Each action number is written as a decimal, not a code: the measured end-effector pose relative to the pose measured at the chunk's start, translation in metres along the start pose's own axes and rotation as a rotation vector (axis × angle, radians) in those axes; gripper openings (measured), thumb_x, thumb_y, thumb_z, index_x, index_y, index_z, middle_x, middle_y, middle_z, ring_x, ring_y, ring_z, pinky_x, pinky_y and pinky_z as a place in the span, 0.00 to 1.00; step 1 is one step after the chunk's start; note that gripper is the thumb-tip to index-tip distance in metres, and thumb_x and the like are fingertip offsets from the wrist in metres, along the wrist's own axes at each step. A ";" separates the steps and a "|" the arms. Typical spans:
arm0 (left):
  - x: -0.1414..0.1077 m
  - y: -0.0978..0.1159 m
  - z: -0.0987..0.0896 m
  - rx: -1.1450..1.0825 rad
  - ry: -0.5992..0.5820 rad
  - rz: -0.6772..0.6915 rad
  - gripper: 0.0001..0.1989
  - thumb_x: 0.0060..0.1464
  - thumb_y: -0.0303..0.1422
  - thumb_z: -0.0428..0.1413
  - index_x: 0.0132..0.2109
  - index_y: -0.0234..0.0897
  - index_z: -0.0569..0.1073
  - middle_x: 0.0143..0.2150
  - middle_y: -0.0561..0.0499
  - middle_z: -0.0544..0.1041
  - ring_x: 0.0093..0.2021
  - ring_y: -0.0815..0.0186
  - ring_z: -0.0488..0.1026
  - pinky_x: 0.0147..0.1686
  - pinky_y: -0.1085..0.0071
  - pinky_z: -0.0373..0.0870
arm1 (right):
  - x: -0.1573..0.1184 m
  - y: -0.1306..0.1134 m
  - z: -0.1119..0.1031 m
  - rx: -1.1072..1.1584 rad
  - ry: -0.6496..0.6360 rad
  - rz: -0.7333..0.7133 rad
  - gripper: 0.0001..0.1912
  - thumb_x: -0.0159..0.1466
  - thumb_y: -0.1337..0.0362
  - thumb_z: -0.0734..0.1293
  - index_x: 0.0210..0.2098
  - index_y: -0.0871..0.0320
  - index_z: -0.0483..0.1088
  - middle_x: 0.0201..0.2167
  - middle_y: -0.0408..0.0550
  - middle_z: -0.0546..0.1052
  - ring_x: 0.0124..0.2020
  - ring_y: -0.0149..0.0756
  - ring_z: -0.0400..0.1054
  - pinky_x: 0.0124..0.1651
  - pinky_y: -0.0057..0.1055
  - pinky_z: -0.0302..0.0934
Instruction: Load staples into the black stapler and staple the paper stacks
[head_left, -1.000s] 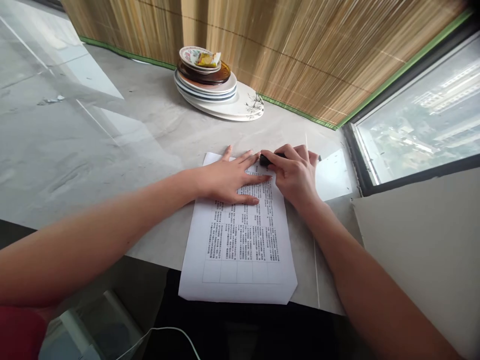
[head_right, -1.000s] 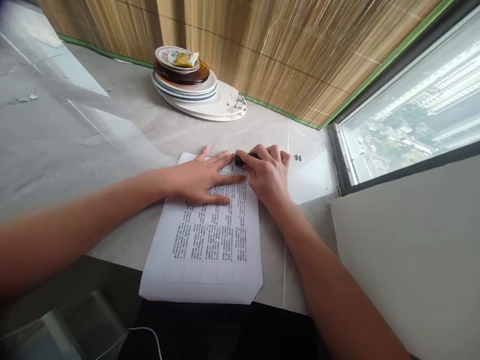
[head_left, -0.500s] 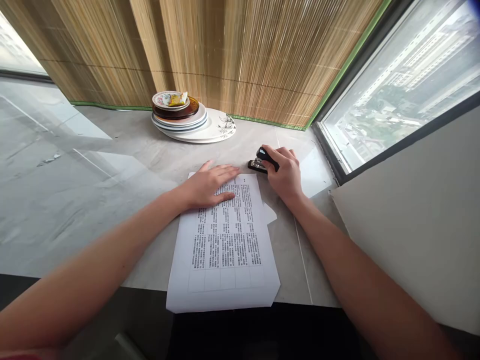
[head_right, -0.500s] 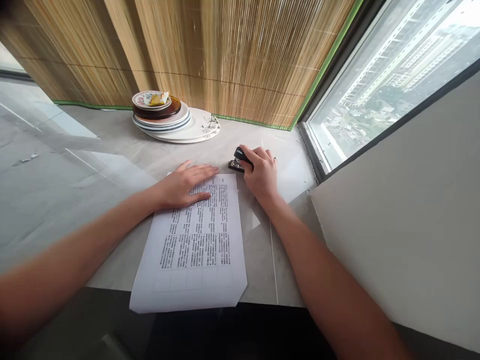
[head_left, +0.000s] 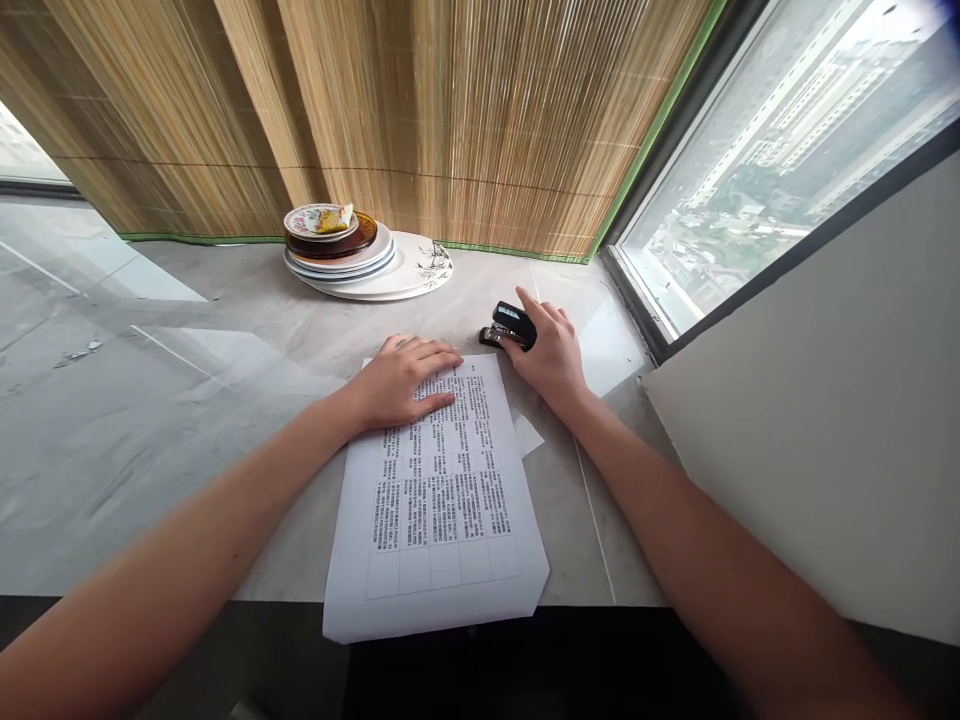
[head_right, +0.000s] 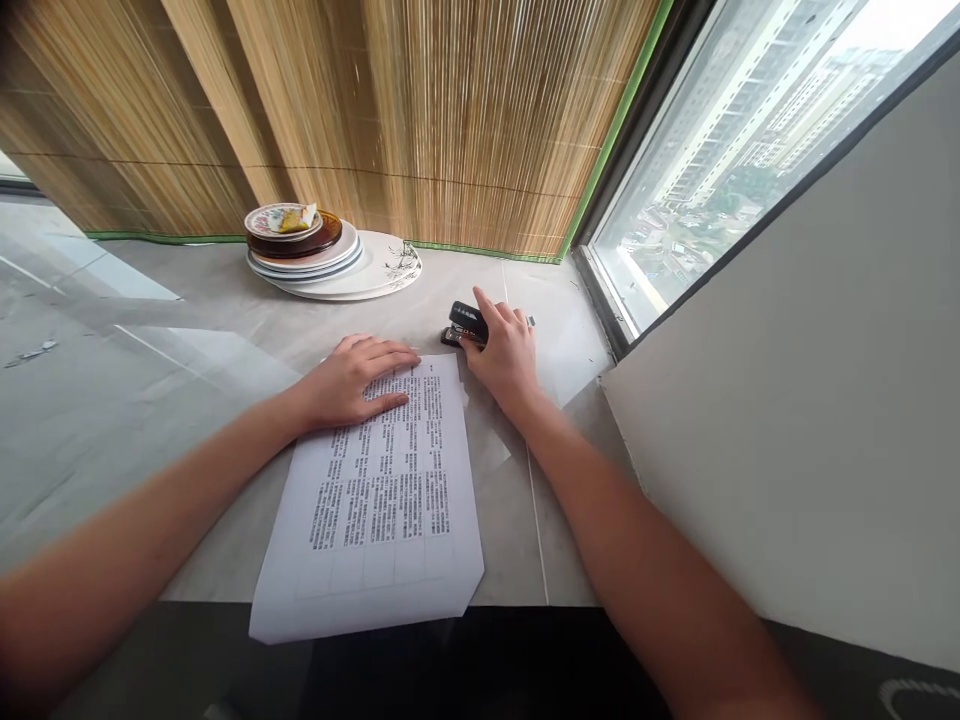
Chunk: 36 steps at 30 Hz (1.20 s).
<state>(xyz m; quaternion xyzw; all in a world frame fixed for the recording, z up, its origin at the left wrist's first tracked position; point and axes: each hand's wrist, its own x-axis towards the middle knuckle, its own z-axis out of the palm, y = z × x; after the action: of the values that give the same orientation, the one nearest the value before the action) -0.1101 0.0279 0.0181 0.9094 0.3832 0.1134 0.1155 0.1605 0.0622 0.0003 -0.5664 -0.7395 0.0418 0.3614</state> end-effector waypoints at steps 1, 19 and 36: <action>0.000 0.000 0.000 0.001 -0.001 0.003 0.26 0.70 0.50 0.53 0.68 0.46 0.72 0.70 0.44 0.73 0.70 0.49 0.67 0.72 0.44 0.50 | 0.000 0.000 0.000 0.007 0.002 0.018 0.35 0.64 0.62 0.70 0.70 0.49 0.68 0.53 0.56 0.79 0.52 0.56 0.70 0.53 0.54 0.64; -0.001 -0.003 0.005 0.041 0.017 -0.036 0.30 0.68 0.53 0.53 0.70 0.46 0.69 0.72 0.42 0.68 0.70 0.47 0.65 0.71 0.44 0.52 | -0.001 0.003 0.001 0.024 0.014 0.111 0.16 0.63 0.62 0.69 0.52 0.49 0.76 0.47 0.51 0.83 0.50 0.52 0.73 0.49 0.47 0.64; 0.000 -0.003 0.002 0.025 0.015 -0.035 0.28 0.69 0.52 0.51 0.70 0.46 0.70 0.71 0.43 0.70 0.69 0.49 0.66 0.71 0.46 0.52 | 0.001 0.004 0.004 -0.028 0.027 0.129 0.16 0.64 0.58 0.71 0.52 0.48 0.77 0.46 0.50 0.84 0.46 0.53 0.76 0.47 0.48 0.63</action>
<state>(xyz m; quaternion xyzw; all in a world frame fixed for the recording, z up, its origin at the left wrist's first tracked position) -0.1111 0.0294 0.0156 0.9029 0.4015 0.1132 0.1035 0.1610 0.0658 -0.0037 -0.6181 -0.6973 0.0473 0.3599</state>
